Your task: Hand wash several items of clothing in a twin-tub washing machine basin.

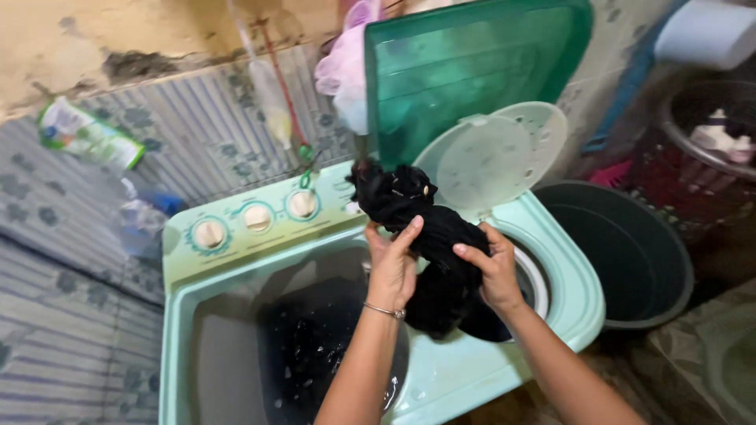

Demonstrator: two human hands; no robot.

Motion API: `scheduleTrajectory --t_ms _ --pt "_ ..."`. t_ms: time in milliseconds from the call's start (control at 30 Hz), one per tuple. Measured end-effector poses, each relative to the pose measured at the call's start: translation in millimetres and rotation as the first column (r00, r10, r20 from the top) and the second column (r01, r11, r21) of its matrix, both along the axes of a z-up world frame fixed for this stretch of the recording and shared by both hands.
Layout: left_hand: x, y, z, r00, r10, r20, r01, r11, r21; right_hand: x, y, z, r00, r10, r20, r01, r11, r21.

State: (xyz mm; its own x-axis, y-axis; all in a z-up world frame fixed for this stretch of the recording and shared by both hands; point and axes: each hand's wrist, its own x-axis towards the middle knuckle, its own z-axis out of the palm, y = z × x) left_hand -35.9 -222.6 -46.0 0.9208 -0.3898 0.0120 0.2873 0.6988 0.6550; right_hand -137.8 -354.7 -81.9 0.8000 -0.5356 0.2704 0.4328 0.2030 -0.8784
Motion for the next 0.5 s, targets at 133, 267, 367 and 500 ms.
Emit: scheduleTrajectory --t_ms 133,267,367,500 --pt "-16 -30 -6 0.954 -0.275 -0.123 0.248 0.948 -0.199 -15 -22 34 0.991 -0.133 0.032 0.136 0.98 -0.148" --pt "-37 -46 -22 0.891 -0.448 -0.077 0.419 0.874 -0.246 -20 -32 60 0.998 -0.049 -0.046 0.04 0.983 -0.179" --pt "-42 -45 -18 0.901 -0.426 -0.081 0.41 0.897 -0.166 -12 -58 44 0.986 -0.131 -0.104 0.073 0.895 -0.44" --pt "-36 -27 -7 0.963 -0.269 0.014 0.268 0.962 0.057 -1 -88 30 0.983 -0.182 -0.012 0.172 0.948 -0.268"
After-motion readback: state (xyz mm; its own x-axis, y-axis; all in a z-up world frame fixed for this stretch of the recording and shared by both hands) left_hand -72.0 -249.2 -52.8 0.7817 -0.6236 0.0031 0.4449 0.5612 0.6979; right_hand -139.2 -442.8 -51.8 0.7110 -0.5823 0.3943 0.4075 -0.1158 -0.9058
